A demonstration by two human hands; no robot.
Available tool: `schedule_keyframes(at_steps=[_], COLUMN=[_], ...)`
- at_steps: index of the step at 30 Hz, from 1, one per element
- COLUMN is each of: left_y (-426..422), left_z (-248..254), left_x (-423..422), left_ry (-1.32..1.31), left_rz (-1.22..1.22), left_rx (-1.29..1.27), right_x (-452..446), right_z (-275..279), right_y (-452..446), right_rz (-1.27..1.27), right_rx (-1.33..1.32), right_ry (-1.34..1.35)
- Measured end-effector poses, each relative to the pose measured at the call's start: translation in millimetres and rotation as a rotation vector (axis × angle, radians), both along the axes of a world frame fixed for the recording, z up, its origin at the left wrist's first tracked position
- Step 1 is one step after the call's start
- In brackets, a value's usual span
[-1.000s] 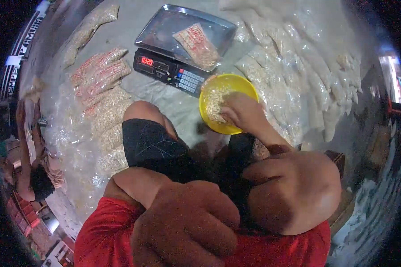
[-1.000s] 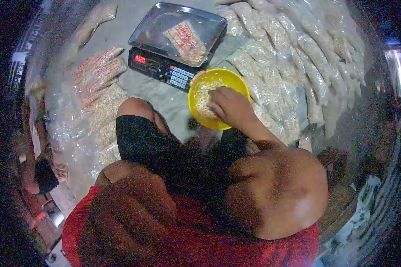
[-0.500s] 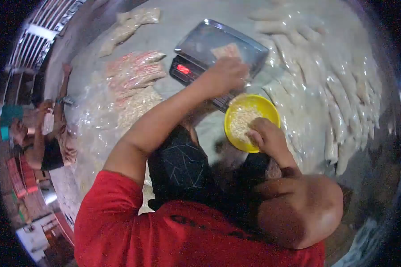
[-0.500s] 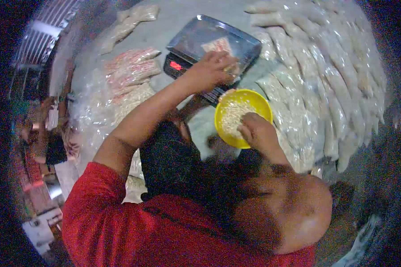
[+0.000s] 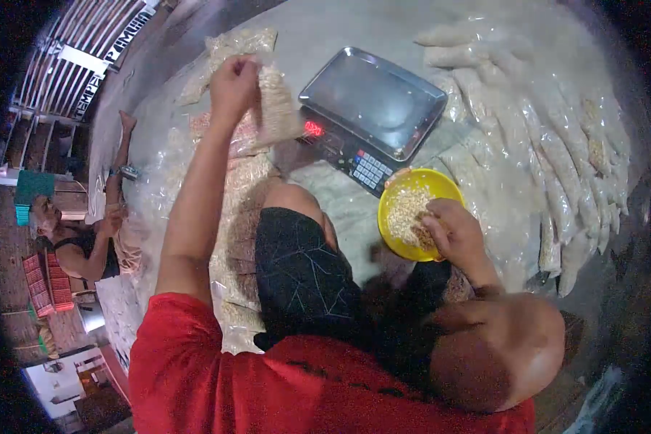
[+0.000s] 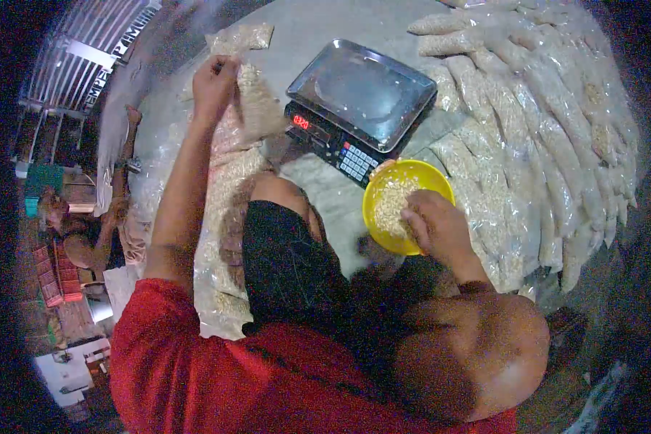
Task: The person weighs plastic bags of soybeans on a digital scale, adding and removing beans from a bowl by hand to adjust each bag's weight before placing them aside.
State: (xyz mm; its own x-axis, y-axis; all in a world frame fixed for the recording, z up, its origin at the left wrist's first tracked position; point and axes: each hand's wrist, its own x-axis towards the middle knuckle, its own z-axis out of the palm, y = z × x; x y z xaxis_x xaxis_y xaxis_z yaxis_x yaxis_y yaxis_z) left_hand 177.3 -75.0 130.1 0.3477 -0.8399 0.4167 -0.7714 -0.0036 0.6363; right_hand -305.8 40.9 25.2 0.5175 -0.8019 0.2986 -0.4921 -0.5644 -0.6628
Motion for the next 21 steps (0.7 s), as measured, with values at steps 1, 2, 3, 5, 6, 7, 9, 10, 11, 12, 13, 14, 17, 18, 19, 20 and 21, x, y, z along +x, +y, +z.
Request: schedule_keyframes(at_steps=[1,2,3,5,6,7,9,10,11,12,13,14,17,18,19,20,21], left_y=[-3,-9,-19,-22,-12,-10,-3,-1,5,7,15,20,25,18,13,6,4], left_z=[7,0,-18,-16,-6,-20,-73,-100,-123,-145,-164,-182,-223,-231,-239,-244,-249], left_x=[16,46,82,95,87,105,160,180,198,206,216,224,244,246,244,243,236], left_ry=[-0.154,-0.155,-0.261,-0.266,-0.166,-0.281,-0.447,-0.493,-0.481,-0.440,-0.394,-0.378,-0.641,-0.636,-0.617,-0.580,-0.509], left_rz=[0.138,0.136,0.213,0.381,0.473,0.453,0.433,0.426,0.354,0.303,0.237,0.163,0.118,0.134,0.137,0.128,0.110], left_rx=[0.130,0.128,0.099,0.097,0.126,0.018,-0.139,-0.189,-0.244,-0.176,-0.026,0.134,0.520,0.514,0.493,0.433,0.346], right_x=[-2,-2,0,0,-2,-4,-5,-2,-3,0,3,5,24,28,29,29,30], right_z=[-6,-9,-8,-6,-8,-11,-19,-24,-28,-31,-41,-53,-36,-34,-16,-3,4], right_y=[0,0,-2,-1,-2,-3,-3,0,6,15,2,-10,-16,-18,-19,-14,-7], right_rz=[0.051,0.102,0.097,0.149,0.126,0.124,0.082,0.055,0.002,-0.017,0.208,0.384,0.277,0.243,0.228,0.146,0.058], right_rx=[0.038,0.076,0.076,0.043,0.051,0.034,0.039,0.449,0.842,0.960,0.596,0.083,0.080,0.119,0.189,0.295,0.397], right_ry=[0.067,0.134,0.134,0.068,0.066,0.090,0.117,-0.133,-0.401,-0.630,-0.023,0.436,0.311,0.383,0.440,0.398,0.346])
